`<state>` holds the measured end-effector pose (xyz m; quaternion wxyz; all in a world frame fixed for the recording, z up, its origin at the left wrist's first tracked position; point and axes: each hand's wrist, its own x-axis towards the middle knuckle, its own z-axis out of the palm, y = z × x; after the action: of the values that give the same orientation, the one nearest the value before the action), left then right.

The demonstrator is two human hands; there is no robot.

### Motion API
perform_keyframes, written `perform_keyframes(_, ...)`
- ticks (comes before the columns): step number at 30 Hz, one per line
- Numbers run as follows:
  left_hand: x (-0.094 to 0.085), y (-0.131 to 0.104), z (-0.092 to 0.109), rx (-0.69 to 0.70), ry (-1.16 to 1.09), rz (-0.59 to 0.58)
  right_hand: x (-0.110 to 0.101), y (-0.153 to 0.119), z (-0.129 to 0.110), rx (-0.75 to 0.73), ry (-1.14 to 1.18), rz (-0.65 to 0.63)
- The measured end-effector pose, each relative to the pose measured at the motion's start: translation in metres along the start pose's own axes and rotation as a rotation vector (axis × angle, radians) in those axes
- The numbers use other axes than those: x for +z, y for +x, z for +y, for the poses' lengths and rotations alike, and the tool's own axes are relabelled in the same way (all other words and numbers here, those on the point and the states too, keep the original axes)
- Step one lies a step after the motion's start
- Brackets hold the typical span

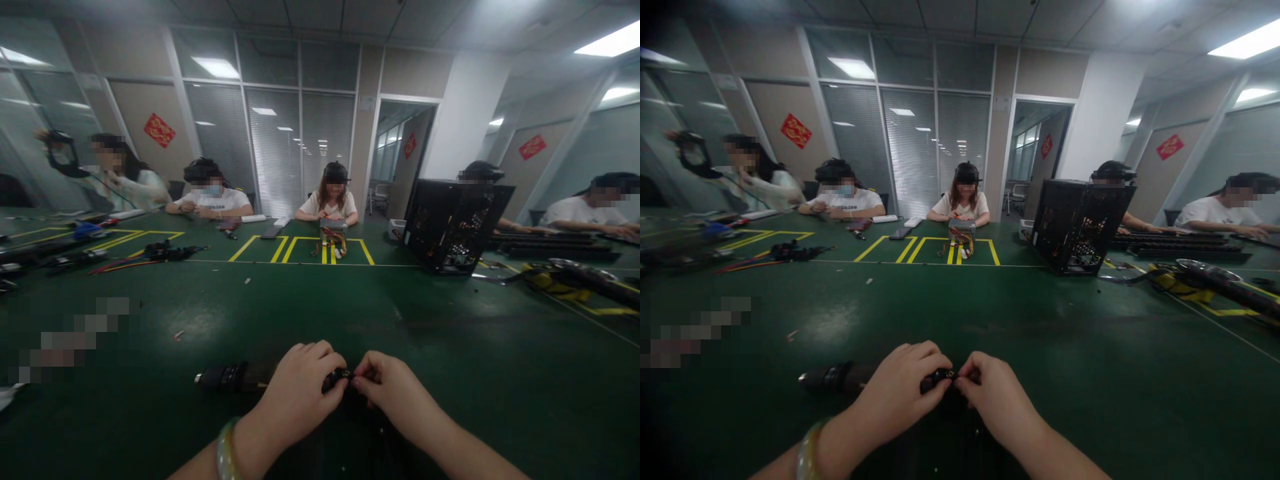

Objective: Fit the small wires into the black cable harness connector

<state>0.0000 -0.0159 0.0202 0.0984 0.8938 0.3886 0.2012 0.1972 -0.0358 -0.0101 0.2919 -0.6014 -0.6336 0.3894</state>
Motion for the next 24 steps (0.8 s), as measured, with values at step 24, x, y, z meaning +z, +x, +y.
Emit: perform_keyframes(24,0.009,-0.006,0.013,-0.154,-0.101,0.034,-0.007,-0.011,-0.010,-0.125,-0.158,-0.015)
